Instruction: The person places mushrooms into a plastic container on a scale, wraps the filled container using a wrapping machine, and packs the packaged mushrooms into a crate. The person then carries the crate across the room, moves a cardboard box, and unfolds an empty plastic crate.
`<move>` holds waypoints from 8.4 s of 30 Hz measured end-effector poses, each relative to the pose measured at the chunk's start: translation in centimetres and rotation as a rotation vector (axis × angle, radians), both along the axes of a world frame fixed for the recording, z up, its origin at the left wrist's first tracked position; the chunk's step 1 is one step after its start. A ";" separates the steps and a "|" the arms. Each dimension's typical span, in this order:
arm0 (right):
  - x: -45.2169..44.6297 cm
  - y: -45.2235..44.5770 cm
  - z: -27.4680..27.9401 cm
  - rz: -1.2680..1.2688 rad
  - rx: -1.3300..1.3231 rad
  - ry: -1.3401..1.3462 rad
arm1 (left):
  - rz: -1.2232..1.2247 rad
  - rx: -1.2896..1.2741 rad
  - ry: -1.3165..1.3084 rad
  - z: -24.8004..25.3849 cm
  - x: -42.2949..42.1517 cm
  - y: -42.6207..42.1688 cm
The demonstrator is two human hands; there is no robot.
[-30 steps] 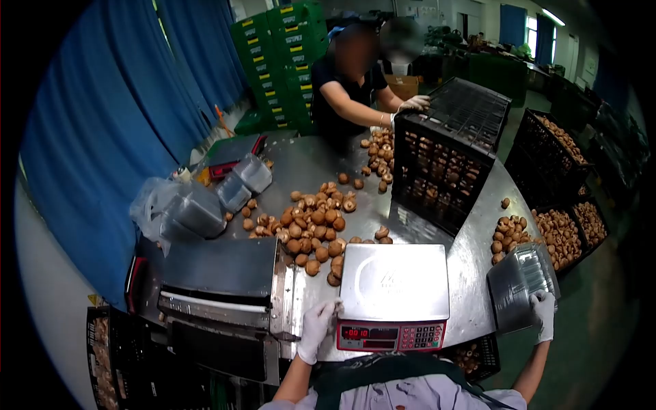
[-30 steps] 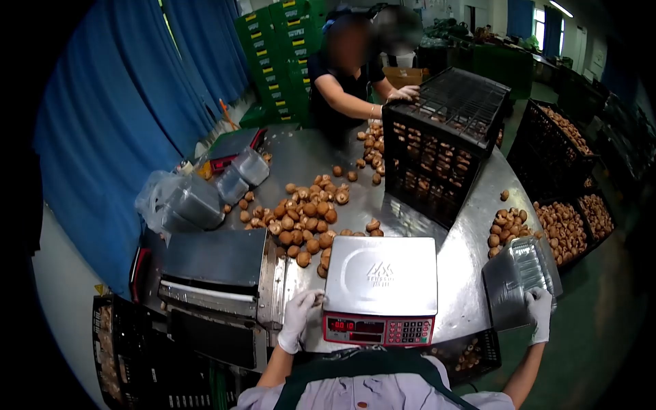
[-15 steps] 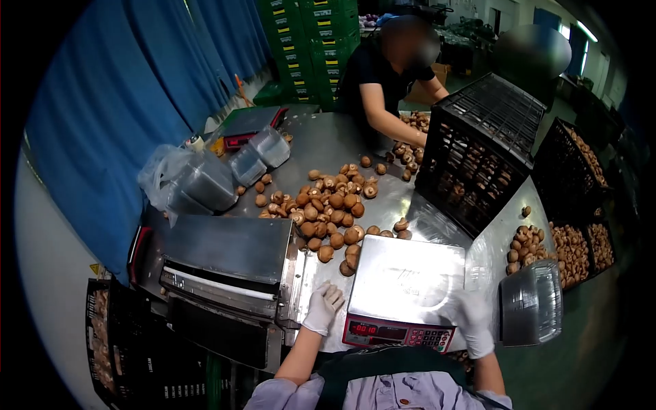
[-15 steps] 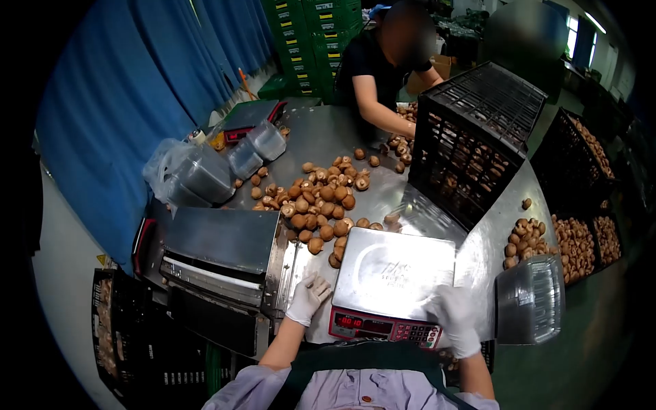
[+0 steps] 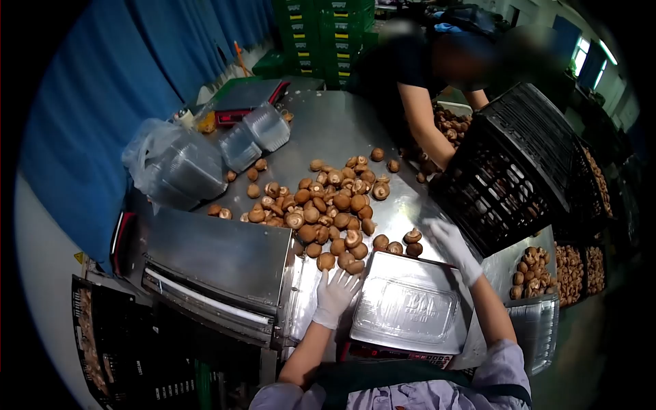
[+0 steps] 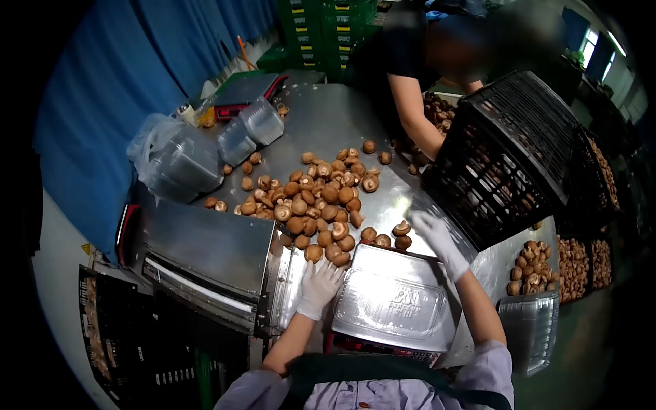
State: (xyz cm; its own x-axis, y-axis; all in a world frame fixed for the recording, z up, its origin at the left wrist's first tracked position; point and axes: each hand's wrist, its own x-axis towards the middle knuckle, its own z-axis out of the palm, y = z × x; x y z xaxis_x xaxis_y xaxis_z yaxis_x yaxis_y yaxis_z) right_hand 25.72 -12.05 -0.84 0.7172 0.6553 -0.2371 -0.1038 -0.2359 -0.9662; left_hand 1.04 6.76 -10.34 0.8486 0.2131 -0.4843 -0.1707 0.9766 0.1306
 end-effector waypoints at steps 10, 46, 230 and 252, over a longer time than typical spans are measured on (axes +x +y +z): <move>12.0 16.2 -10.3 -0.242 0.267 0.293 | 0.205 -0.050 -0.206 -1.2 7.1 2.1; -0.6 15.5 1.8 0.246 -0.419 -0.278 | 0.045 -0.086 -0.235 6.3 10.1 3.3; -31.7 32.7 10.4 0.291 -0.306 -1.168 | -0.439 2.967 0.085 14.9 -18.4 35.5; -32.7 21.9 9.8 0.602 -0.504 -1.467 | -0.507 2.955 -0.243 19.5 -27.8 40.6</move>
State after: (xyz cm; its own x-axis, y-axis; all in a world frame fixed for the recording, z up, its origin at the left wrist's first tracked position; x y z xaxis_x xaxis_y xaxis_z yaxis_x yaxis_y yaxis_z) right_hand -7.02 9.83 8.93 0.1967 0.9747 0.1059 0.9793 -0.2005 0.0263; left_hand -26.73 47.35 9.21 0.9255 -0.3114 0.2154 -0.3358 -0.9379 0.0871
